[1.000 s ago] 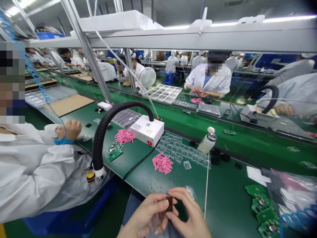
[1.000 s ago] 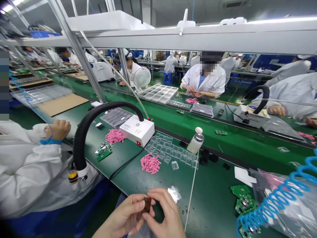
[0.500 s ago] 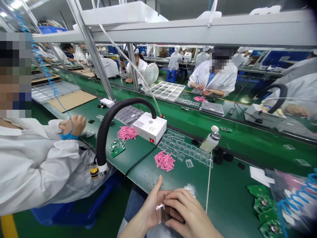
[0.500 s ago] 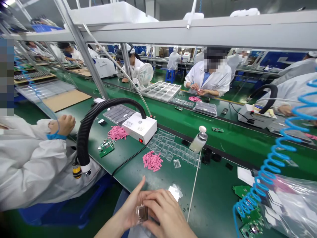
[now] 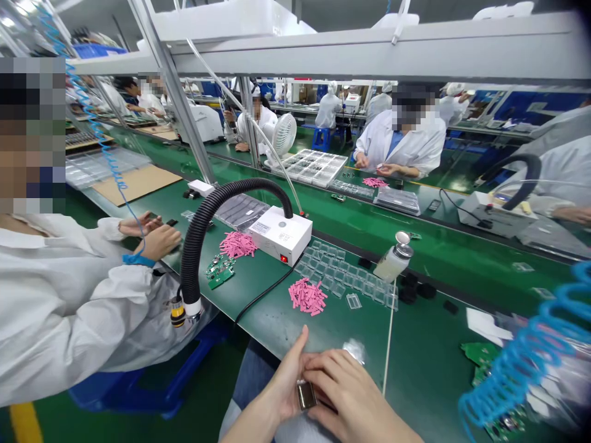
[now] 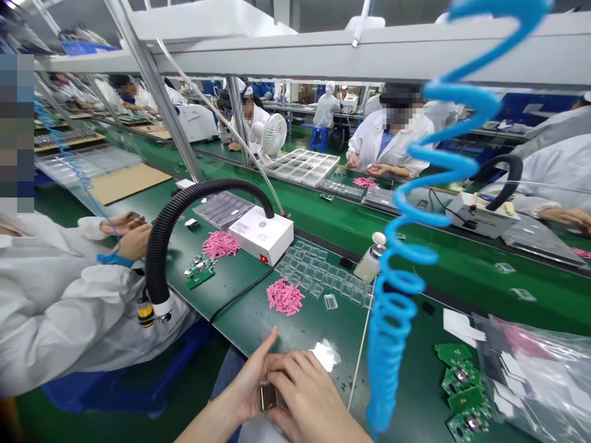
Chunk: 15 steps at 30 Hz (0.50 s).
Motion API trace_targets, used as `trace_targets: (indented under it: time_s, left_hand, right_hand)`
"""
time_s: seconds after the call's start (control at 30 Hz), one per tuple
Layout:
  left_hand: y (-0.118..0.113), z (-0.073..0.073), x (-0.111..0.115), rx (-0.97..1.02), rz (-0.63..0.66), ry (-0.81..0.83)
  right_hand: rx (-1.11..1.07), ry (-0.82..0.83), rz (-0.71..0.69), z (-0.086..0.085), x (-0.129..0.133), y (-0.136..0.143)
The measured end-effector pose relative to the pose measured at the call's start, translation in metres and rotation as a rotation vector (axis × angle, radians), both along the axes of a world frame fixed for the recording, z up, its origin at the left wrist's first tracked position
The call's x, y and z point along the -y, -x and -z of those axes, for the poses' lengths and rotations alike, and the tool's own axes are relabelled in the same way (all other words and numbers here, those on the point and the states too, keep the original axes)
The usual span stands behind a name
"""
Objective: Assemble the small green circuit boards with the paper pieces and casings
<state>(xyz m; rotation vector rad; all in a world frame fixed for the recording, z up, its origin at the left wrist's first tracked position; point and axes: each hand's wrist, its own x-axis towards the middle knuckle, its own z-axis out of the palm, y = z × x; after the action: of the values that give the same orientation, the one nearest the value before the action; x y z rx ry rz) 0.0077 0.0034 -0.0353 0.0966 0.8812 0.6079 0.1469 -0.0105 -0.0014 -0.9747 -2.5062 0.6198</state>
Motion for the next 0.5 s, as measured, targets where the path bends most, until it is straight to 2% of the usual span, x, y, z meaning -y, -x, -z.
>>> trace_targets:
  time_s: [0.27,0.5]
  left_hand:
    - [-0.0008,0.0022,-0.0023,0.004,-0.017,0.011]
    - [-0.0025,-0.0053,-0.0041,0.086,-0.019,-0.017]
  right_hand:
    - [-0.014,0.074,-0.02,-0.0013,-0.0016,-0.0014]
    - [-0.039,0.167,0.034,-0.0012,-0.0015,0.0004]
